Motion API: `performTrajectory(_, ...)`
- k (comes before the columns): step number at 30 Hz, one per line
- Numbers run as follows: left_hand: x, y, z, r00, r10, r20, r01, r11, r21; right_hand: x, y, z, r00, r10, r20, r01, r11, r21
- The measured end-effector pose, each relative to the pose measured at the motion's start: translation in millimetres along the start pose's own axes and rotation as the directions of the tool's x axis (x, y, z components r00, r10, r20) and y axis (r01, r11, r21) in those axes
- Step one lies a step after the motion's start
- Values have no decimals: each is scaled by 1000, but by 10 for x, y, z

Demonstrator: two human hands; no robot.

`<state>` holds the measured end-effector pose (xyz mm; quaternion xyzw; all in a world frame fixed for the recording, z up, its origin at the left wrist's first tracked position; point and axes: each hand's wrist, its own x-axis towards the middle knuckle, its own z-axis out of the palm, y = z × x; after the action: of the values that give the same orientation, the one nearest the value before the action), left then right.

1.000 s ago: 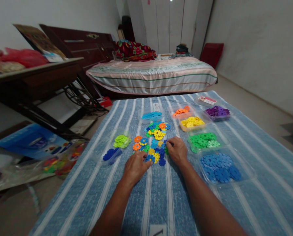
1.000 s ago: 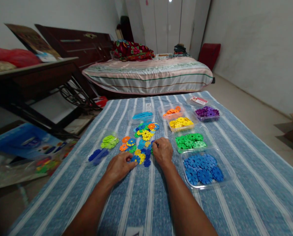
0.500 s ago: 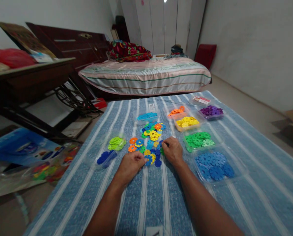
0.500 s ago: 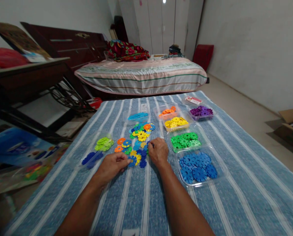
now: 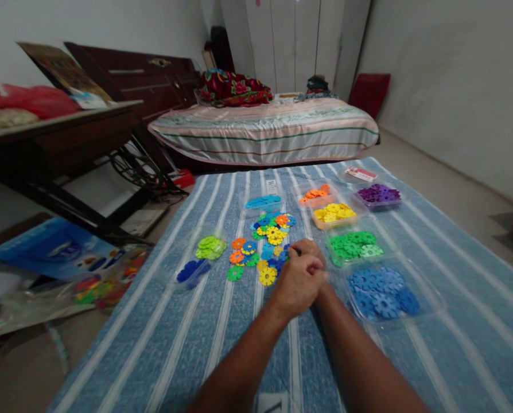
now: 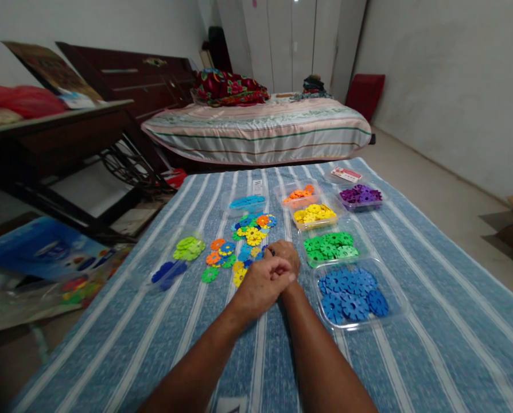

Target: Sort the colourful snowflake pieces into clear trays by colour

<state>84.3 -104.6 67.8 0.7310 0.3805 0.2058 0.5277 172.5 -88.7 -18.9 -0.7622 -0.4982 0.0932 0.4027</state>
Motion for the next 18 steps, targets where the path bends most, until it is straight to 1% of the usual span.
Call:
performTrajectory(2, 5, -139, -204, 998, -1, -59, 8, 993, 120, 21, -20, 2, 1000, -1, -6, 1, 1000, -5)
performTrajectory(4, 7, -288, -441, 991, 2, -137, 34, 966, 257, 27, -44, -3, 1000, -2, -30, 1, 1000, -17)
performTrajectory(6, -2, -422, -647, 978, -5, -210, 88, 917, 388, 22, -64, -12, 999, -6, -51, 5, 1000, -22)
performTrajectory(8, -25, -523, -781, 969, -33, -243, 153, 857, 493, 13, -74, -21, 998, -15, -56, 14, 1000, -21)
performTrajectory(11, -78, -604, -838, 968, -77, -241, 207, 789, 579, 5, -77, -34, 998, -22, -55, 21, 999, -27)
performTrajectory(16, -143, -607, -785, 970, -60, -235, 203, 731, 652, 0, -80, -46, 998, -26, -50, 24, 999, -35)
performTrajectory(18, -148, -596, -779, 974, -62, -217, 194, 721, 666, -1, -81, -46, 998, -24, -50, 22, 999, -35)
